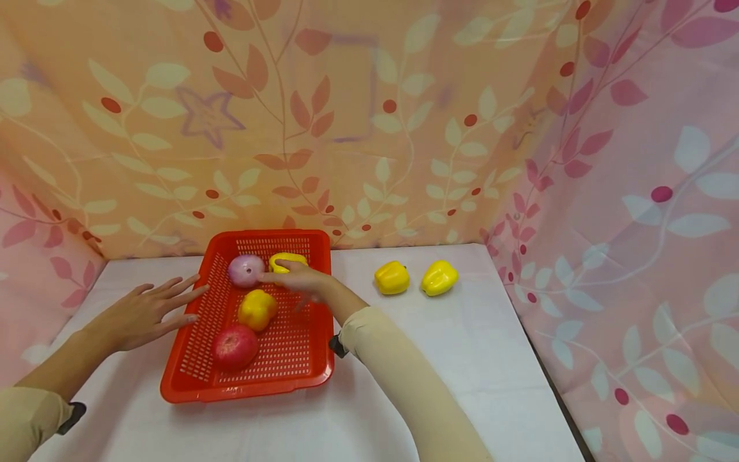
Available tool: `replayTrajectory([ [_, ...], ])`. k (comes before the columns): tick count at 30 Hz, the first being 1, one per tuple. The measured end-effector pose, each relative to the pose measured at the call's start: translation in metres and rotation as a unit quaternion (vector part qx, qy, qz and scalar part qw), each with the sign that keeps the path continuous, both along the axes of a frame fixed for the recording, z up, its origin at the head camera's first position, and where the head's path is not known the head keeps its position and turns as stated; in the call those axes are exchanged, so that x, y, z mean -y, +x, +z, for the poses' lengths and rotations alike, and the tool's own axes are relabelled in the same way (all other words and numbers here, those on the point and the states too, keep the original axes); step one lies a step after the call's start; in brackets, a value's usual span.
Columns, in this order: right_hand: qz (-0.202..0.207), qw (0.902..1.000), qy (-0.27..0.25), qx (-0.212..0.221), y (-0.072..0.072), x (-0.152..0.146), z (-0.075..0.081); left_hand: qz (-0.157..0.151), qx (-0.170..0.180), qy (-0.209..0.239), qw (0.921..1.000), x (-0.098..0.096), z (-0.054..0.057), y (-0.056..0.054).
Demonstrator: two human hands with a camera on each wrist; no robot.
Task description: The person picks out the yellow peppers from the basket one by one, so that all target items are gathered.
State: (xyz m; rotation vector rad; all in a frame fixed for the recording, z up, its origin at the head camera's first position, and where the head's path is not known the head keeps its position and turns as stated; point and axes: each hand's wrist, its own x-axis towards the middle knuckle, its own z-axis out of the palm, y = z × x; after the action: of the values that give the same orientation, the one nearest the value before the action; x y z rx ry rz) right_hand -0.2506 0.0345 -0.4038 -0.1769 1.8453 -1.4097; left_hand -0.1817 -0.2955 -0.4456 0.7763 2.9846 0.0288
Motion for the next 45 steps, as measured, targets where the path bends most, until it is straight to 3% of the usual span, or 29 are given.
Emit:
replayTrajectory([
  [14, -0.007, 0.9996, 0.014, 0.023, 0.004, 0.021, -0.027, 0.0, -0.007, 0.002, 1.0, -0.001, 0.0, 0.0],
  [25, -0.007, 0.9999, 0.003, 0.009, 0.005, 0.038, -0.038, 0.005, 0.003, -0.001, 1.0, -0.001, 0.004, 0.001],
  [32, 0.007, 0.9996, 0.022, -0.018, 0.007, 0.044, -0.046, 0.008, 0.008, 0.005, 0.9999, -0.002, 0.003, 0.001],
  [45, -0.053, 0.9984, 0.0, -0.02, 0.004, 0.052, -0.06, 0.003, 0.002, 0.003, 1.0, -0.001, 0.0, 0.0],
])
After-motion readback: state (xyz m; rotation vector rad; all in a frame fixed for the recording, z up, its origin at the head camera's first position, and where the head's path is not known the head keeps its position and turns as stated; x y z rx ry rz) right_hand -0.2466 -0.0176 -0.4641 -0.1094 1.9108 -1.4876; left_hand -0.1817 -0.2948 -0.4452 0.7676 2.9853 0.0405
